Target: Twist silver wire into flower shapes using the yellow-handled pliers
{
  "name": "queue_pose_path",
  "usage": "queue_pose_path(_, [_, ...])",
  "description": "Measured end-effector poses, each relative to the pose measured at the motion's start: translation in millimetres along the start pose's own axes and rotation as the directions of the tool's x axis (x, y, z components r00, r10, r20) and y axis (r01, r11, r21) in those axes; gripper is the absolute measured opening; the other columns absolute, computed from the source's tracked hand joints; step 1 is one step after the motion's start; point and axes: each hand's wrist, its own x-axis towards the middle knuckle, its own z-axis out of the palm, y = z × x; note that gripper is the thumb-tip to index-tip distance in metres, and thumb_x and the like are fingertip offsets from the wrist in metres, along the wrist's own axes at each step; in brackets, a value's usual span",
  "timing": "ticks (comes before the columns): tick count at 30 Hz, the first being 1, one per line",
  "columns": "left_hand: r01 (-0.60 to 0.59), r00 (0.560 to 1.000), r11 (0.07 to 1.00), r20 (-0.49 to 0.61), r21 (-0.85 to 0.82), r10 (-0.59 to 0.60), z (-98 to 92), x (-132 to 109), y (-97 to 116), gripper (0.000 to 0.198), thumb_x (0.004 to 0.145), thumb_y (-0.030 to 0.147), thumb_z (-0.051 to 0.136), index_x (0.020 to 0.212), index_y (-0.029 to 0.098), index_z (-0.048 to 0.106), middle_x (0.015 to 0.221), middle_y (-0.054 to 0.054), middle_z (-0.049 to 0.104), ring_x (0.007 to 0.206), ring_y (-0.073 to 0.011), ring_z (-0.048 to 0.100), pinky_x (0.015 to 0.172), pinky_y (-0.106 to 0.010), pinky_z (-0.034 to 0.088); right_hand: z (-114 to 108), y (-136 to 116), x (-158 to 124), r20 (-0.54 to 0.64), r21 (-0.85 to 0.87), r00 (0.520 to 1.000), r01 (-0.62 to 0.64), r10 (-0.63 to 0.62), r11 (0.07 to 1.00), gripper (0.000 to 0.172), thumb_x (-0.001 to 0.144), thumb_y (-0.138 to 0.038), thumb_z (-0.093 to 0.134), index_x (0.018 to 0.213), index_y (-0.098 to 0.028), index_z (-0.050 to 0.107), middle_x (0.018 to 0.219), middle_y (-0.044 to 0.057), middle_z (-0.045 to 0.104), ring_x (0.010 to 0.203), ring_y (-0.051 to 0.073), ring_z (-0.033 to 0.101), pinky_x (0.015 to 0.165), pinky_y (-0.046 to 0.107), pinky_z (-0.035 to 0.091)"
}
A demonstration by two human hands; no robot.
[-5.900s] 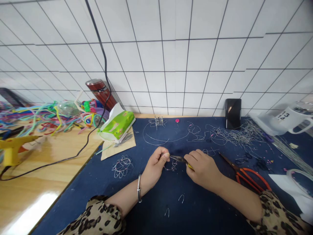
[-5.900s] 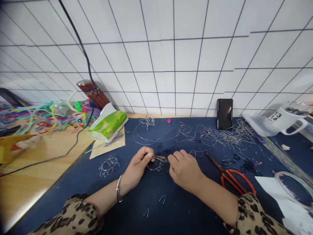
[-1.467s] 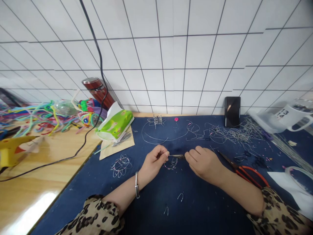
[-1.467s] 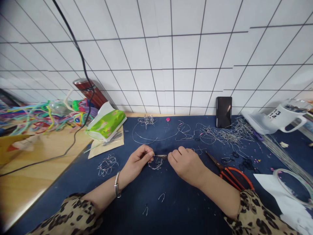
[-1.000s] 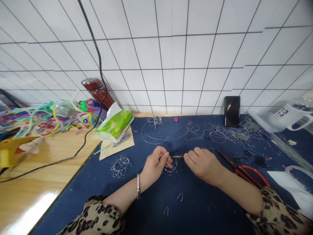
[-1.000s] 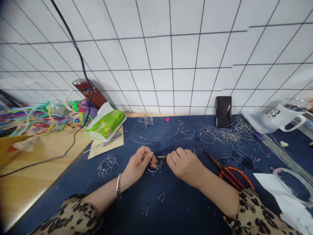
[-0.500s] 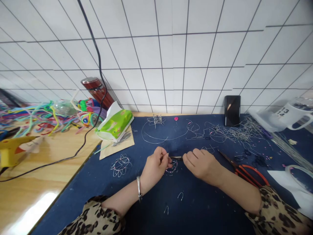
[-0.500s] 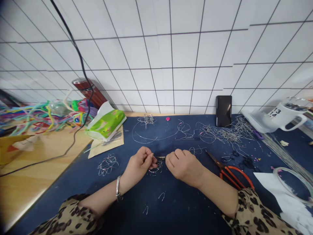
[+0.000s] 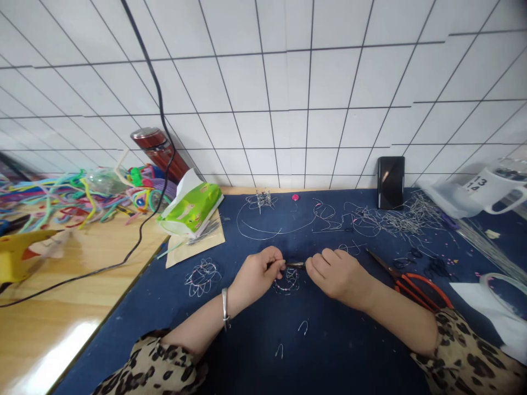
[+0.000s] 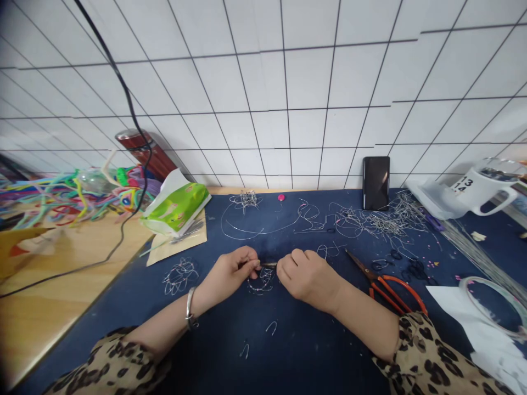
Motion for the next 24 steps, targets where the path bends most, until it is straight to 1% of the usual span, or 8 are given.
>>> queue_pose_path(1, [-0.001,1.0,1.0,0.016,-0.029,0.002,-0.5,0.5,-0.7,0.012,0.084,0.023,0.048,0.075,0.019,0.055,0.061,0.002,0.062,0.057,-0.0132,0.061,0.059,-0.024,0.044,-0.2,0.6,0.0,0.004,-0.003,1.0,-0.006,0.006,1.0,0.015,0.086,-0.012,0.046,0.096,-0.015,0.057,0.076,0.003,0.056,0.067,0.014,0.044,0.054,0.031,0.025])
queue_pose_path(3, [0.002,1.0,0.997,0.014,-0.081,-0.001,0.2,0.9,-2.3,0.012,0.085,0.022,0.047,0.077,0.018,0.054,0.064,0.001,0.061,0.059,-0.0125,0.059,0.06,-0.024,0.044,-1.2,1.8,0.1,0.021,-0.018,1.0,-0.016,0.017,1.0,0.015,0.086,-0.013,0.046,0.096,-0.015,0.057,0.075,0.003,0.055,0.067,0.014,0.043,0.055,0.031,0.025])
queue_pose_path(8, [0.001,0.993,0.995,-0.116,-0.098,-0.012,4.6,1.2,-6.0,0.014,0.088,0.024,0.044,0.079,0.018,0.053,0.063,0.002,0.057,0.059,-0.012,0.054,0.06,-0.024,0.041,-3.4,3.0,0.4,0.043,-0.009,0.999,-0.011,0.011,1.0,0.016,0.086,-0.012,0.045,0.096,-0.015,0.057,0.075,0.003,0.054,0.068,0.014,0.043,0.055,0.031,0.026])
queue_pose_path(10, [0.009,0.99,0.993,-0.141,-0.117,-0.026,5.3,1.7,-7.0,0.014,0.088,0.024,0.043,0.08,0.018,0.053,0.062,0.002,0.055,0.057,-0.0118,0.052,0.059,-0.023,0.039,-2.8,2.6,0.1,0.03,0.016,0.999,-0.016,0.016,1.0,0.016,0.086,-0.012,0.045,0.095,-0.016,0.057,0.074,0.003,0.054,0.068,0.014,0.042,0.056,0.031,0.026])
queue_pose_path(15, [-0.013,0.991,0.992,-0.136,-0.126,-0.004,5.4,3.0,-8.2,0.013,0.088,0.023,0.043,0.08,0.018,0.052,0.064,0.002,0.053,0.059,-0.012,0.051,0.06,-0.024,0.039,0.9,0.9,0.2,0.03,0.105,0.993,-0.12,0.118,0.987,0.016,0.085,-0.015,0.044,0.093,-0.016,0.058,0.073,0.003,0.053,0.071,0.015,0.041,0.059,0.03,0.029])
queue_pose_path(20, [-0.047,0.993,0.996,-0.116,-0.081,0.037,5.6,2.1,-7.9,0.013,0.088,0.023,0.043,0.08,0.018,0.052,0.065,0.002,0.052,0.061,-0.0123,0.049,0.062,-0.024,0.039,4.1,-1.9,1.5,0.096,0.186,0.97,-0.24,0.225,0.953,0.015,0.079,-0.018,0.047,0.087,-0.016,0.059,0.075,0.004,0.052,0.073,0.017,0.04,0.062,0.031,0.03])
queue_pose_path(22, [-0.061,0.992,0.996,-0.113,-0.068,0.053,6.0,1.3,-7.5,0.013,0.088,0.023,0.043,0.079,0.018,0.052,0.066,0.002,0.051,0.061,-0.0125,0.048,0.062,-0.024,0.038,4.8,-2.3,1.1,0.106,0.207,0.964,-0.26,0.242,0.943,0.015,0.078,-0.018,0.047,0.086,-0.016,0.059,0.075,0.004,0.052,0.073,0.018,0.039,0.063,0.031,0.03])
queue_pose_path(24, [-0.083,0.991,0.995,-0.112,-0.063,0.075,6.5,0.8,-7.2,0.013,0.088,0.023,0.043,0.08,0.018,0.051,0.067,0.002,0.051,0.062,-0.0127,0.047,0.062,-0.024,0.038,5.0,-1.6,0.1,0.099,0.237,0.968,-0.249,0.232,0.939,0.016,0.078,-0.018,0.047,0.087,-0.016,0.06,0.076,0.004,0.052,0.073,0.017,0.039,0.063,0.03,0.03])
